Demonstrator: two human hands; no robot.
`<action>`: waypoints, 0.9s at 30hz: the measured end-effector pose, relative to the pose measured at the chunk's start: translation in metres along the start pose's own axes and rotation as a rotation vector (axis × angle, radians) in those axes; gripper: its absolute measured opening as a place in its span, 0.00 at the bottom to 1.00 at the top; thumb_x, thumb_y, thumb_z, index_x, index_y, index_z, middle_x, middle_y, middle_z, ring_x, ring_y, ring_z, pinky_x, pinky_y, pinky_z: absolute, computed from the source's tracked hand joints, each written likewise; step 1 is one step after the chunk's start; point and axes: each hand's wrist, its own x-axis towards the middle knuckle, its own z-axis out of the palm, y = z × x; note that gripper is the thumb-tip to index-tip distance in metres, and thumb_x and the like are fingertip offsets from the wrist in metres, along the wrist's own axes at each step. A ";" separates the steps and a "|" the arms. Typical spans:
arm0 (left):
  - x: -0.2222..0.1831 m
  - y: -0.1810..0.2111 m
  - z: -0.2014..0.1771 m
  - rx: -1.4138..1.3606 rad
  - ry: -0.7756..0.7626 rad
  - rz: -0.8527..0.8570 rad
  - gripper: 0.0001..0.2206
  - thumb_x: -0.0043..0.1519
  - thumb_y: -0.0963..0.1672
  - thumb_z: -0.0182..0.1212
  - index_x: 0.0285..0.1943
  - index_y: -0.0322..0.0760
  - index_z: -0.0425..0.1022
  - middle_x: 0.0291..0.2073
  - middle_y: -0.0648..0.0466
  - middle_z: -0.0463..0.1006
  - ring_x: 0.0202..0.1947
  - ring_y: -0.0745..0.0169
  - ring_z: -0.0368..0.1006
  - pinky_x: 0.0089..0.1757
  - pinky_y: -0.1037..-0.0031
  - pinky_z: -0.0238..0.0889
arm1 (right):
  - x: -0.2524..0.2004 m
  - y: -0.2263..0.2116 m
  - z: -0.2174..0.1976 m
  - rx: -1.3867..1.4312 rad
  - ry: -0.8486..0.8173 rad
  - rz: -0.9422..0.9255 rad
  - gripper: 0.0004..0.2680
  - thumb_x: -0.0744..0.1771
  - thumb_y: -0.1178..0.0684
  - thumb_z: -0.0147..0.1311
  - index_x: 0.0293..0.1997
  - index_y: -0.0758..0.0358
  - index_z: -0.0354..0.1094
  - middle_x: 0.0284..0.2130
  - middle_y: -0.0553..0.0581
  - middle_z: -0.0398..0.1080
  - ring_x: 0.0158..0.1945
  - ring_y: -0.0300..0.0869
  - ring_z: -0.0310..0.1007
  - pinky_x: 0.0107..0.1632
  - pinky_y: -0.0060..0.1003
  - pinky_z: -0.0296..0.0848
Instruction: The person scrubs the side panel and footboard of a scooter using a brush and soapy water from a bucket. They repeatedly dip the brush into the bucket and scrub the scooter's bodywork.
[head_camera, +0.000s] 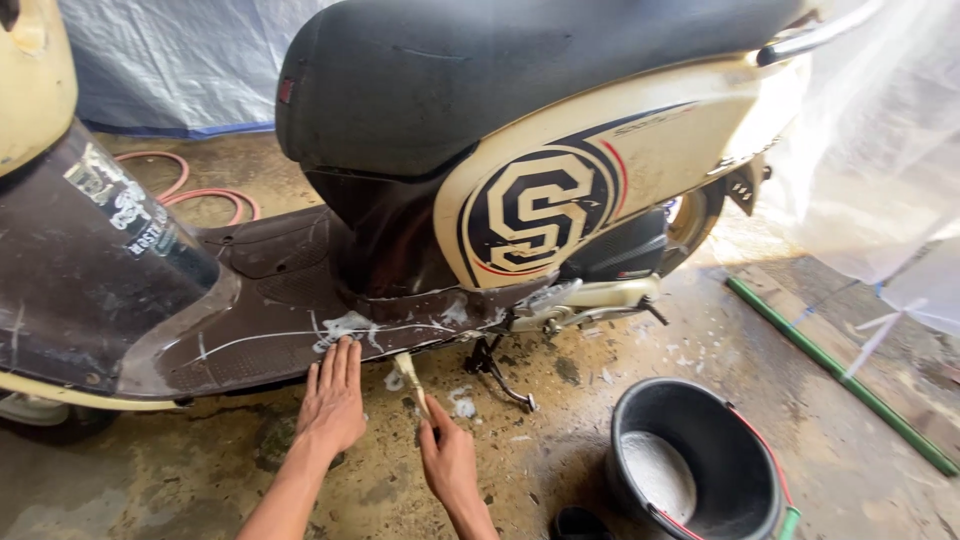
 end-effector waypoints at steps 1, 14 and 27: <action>0.001 0.000 -0.002 -0.003 0.000 0.016 0.50 0.46 0.34 0.51 0.78 0.34 0.22 0.78 0.46 0.19 0.76 0.51 0.17 0.69 0.55 0.18 | -0.005 -0.017 -0.010 -0.004 0.015 0.005 0.17 0.66 0.58 0.49 0.63 0.63 0.66 0.21 0.54 0.76 0.15 0.32 0.58 0.16 0.24 0.53; 0.003 0.047 -0.080 0.162 -0.084 0.246 0.47 0.54 0.51 0.58 0.79 0.35 0.32 0.78 0.46 0.33 0.77 0.52 0.34 0.68 0.54 0.38 | 0.027 -0.096 -0.158 -0.878 -0.233 -0.425 0.10 0.67 0.49 0.46 0.48 0.50 0.74 0.23 0.55 0.74 0.25 0.48 0.71 0.26 0.43 0.70; -0.052 0.202 -0.200 0.515 0.552 0.713 0.39 0.51 0.50 0.40 0.76 0.37 0.39 0.77 0.52 0.42 0.74 0.62 0.41 0.68 0.60 0.39 | -0.001 -0.137 -0.369 -1.240 -0.135 -0.293 0.04 0.66 0.57 0.55 0.36 0.54 0.76 0.24 0.50 0.73 0.18 0.35 0.68 0.19 0.27 0.70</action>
